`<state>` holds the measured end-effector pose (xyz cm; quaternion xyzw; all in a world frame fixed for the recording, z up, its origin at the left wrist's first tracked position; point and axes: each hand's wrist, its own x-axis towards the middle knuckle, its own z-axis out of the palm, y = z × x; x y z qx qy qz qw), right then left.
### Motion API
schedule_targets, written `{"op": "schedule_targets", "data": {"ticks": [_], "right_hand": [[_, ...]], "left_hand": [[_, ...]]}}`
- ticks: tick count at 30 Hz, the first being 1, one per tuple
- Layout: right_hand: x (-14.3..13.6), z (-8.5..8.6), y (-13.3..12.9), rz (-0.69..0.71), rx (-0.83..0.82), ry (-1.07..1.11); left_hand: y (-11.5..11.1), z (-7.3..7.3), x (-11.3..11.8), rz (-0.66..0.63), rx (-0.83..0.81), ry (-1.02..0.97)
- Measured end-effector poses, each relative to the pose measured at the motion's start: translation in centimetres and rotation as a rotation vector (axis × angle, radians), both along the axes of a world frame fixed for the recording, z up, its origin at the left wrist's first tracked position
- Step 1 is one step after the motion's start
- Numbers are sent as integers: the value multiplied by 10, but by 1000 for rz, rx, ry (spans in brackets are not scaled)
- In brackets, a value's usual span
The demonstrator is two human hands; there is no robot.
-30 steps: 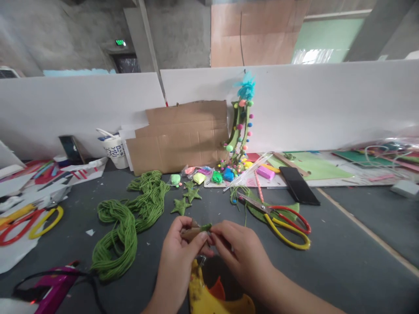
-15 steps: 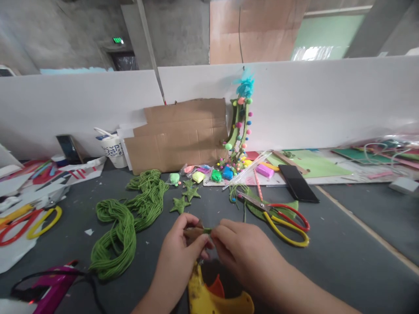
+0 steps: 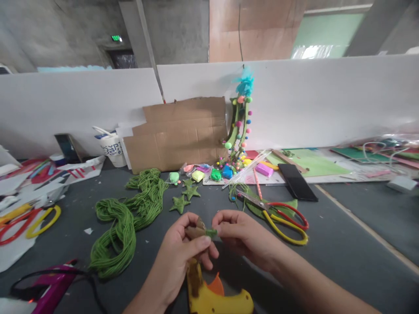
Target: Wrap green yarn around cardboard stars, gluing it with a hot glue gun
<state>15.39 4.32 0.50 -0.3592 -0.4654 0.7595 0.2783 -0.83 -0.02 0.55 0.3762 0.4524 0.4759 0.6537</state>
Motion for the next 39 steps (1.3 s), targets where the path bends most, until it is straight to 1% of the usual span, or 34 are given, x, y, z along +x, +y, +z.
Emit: {"op": "schedule_targets", "data": {"ticks": [1,2,3,5,6,8,10,13,16,18,21,23,24,26,27,28,30,32,34,36,37,38,39], "right_hand": [[-4,-3,-3,-48,12,-6],[-7,-5,-5,-111,68,-44],[-11,-6,-8,-176,162,-101],[-15,-9,-13,-266,425,-238],[-15,-10,-15,-278,572,-303],[-15,-11,-19,-257,835,-420],[-13,-11,-21,-220,1012,-511],[-11,-10,-22,-184,1119,-590],[-11,-8,-22,-156,1164,-659],[-10,-5,-22,-119,1203,-725],[-5,1,-22,-33,1349,-842],[1,8,-20,55,1440,-887],[5,13,-19,94,1454,-889],[11,21,-15,138,1398,-842],[14,25,-12,139,1324,-793],[16,28,-9,134,1220,-725],[19,30,-4,137,938,-556],[17,26,0,134,647,-379],[11,19,2,85,441,-251],[3,10,-1,-12,339,-188],[-2,5,-3,-68,328,-181],[-6,2,-6,-117,353,-195],[-10,-2,-10,-167,423,-237]], "left_hand": [[0,1,1,44,-13,-12],[1,1,2,84,-23,-24],[2,2,2,122,-30,-33],[3,2,2,187,-28,-33],[3,1,2,211,-19,-19],[3,0,1,238,15,34],[3,-1,0,247,56,101],[3,1,1,271,85,212],[1,5,4,305,84,327],[0,4,5,301,86,417],[-1,-3,5,207,101,507],[-1,-6,4,112,88,476],[-1,-7,4,64,68,441],[-1,-4,3,-26,16,355],[0,-2,2,-69,-4,307],[0,1,1,-112,-16,254],[0,5,-2,-184,-21,142],[-1,6,-4,-208,-15,39],[0,5,-4,-158,-18,-30],[1,2,-4,-56,-32,-66],[2,1,-3,-5,-40,-76],[3,0,-2,39,-46,-83],[3,-1,-2,75,-48,-88]]}}
